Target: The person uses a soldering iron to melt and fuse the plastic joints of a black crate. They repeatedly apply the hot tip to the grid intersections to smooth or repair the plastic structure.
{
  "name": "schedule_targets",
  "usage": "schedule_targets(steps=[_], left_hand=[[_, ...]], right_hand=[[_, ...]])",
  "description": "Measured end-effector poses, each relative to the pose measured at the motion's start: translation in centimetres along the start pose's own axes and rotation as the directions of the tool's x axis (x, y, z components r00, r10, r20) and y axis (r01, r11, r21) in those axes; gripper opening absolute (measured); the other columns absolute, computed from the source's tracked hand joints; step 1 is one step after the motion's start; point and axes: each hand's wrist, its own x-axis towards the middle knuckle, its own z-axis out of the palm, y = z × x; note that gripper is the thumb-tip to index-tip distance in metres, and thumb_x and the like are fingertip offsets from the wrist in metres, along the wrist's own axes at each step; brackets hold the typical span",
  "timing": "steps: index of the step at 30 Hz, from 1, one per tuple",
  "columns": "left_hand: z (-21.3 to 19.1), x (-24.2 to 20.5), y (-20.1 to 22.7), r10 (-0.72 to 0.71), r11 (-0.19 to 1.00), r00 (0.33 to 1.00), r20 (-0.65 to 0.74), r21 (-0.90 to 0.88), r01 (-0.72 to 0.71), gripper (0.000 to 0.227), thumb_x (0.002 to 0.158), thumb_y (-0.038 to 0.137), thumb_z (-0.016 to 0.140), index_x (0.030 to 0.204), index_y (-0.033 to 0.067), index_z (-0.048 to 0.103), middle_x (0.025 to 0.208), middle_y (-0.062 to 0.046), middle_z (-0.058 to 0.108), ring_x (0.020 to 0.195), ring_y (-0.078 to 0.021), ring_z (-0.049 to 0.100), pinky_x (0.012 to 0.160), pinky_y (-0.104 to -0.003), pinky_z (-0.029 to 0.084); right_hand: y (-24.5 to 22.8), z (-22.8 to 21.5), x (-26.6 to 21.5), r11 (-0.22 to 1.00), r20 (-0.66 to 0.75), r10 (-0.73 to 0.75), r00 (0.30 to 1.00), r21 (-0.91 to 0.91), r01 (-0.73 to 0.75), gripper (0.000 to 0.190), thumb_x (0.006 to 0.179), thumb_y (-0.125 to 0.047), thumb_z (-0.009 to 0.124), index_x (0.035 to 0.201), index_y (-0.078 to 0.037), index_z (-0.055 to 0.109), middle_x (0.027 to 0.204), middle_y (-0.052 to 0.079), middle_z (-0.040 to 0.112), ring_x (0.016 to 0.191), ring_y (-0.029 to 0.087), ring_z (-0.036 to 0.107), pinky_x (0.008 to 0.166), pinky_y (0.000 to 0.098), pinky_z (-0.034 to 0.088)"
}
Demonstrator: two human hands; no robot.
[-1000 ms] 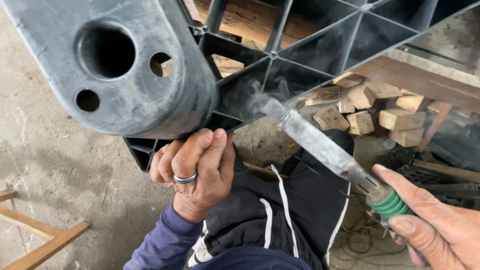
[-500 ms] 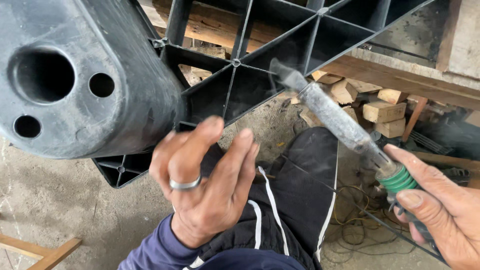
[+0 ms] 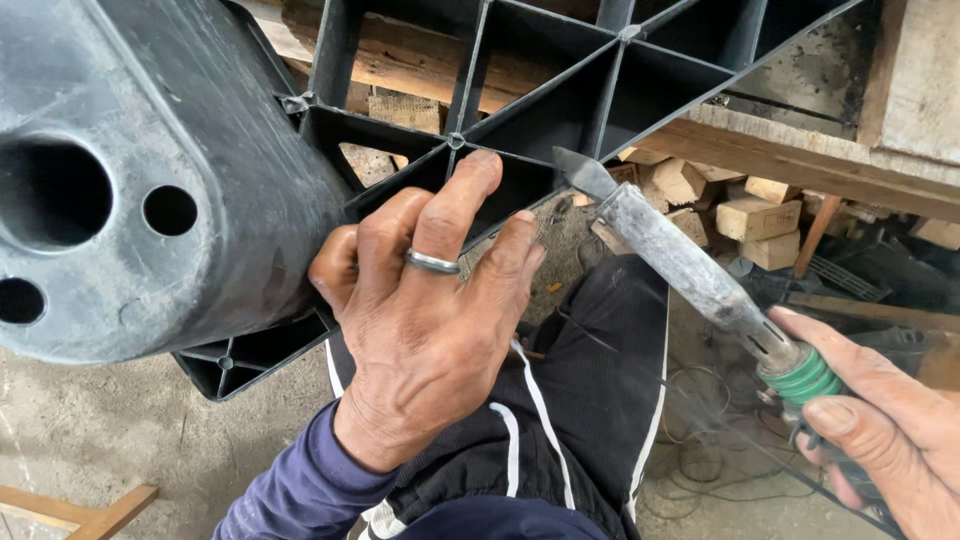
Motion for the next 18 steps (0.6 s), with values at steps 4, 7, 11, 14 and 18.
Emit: schedule_targets(steps=[4,7,11,14,18], left_hand=[[0.1,0.2,0.0,-0.016,1.0,1.0,0.026,-0.021,0.016,0.024,0.094,0.025,0.085,0.117,0.0196,0.078,0.142,-0.004,0.055,0.12,-0.0251,0.053,0.107,-0.043,0.029],[0.1,0.2,0.0,-0.03,0.999,0.998,0.047,-0.026,0.032,0.024,0.093,0.025,0.085,0.114,0.0186,0.079,0.142,-0.005,0.053,0.12,-0.0272,0.052,0.108,-0.044,0.031],[0.2,-0.3,-0.3,-0.026,0.999,0.997,0.066,-0.03,0.028,0.024,0.09,0.026,0.085,0.112,0.0168,0.079,0.143,-0.006,0.05,0.121,-0.0285,0.05,0.108,-0.046,0.033],[0.3,-0.6,-0.5,-0.017,0.999,0.997,0.072,-0.035,0.02,0.026,0.097,0.029,0.085,0.12,0.0185,0.078,0.152,-0.005,0.047,0.13,-0.0281,0.048,0.117,-0.049,0.035],[0.1,-0.7,-0.5,-0.009,0.999,0.997,0.071,-0.039,0.012,0.029,0.097,0.028,0.085,0.122,0.0178,0.078,0.152,-0.006,0.046,0.131,-0.0289,0.047,0.12,-0.052,0.036]], right_hand=[[0.2,0.0,-0.3,0.994,-0.056,-0.059,0.997,-0.101,0.053,0.066,0.099,-0.041,0.058,0.161,-0.019,0.051,0.092,0.009,0.067,0.068,0.018,0.063,0.047,0.0317,0.051],[0.3,0.1,-0.6,0.988,-0.08,-0.072,0.994,-0.14,0.06,0.064,0.099,-0.041,0.057,0.16,-0.02,0.052,0.089,0.006,0.07,0.063,0.017,0.062,0.047,0.0311,0.049],[-0.2,0.0,-0.3,0.989,-0.065,-0.097,0.993,-0.12,0.089,0.064,0.1,-0.039,0.058,0.16,-0.02,0.051,0.085,0.006,0.064,0.062,0.016,0.061,0.044,0.0307,0.049],[-0.7,0.4,-0.7,0.98,-0.123,-0.126,0.984,-0.167,0.105,0.061,0.1,-0.038,0.057,0.159,-0.02,0.053,0.081,0.006,0.066,0.059,0.016,0.058,0.045,0.0298,0.05],[-0.9,0.6,-1.4,0.972,-0.155,-0.146,0.977,-0.208,0.112,0.06,0.1,-0.036,0.056,0.158,-0.021,0.054,0.079,0.004,0.064,0.056,0.016,0.056,0.046,0.029,0.049]])
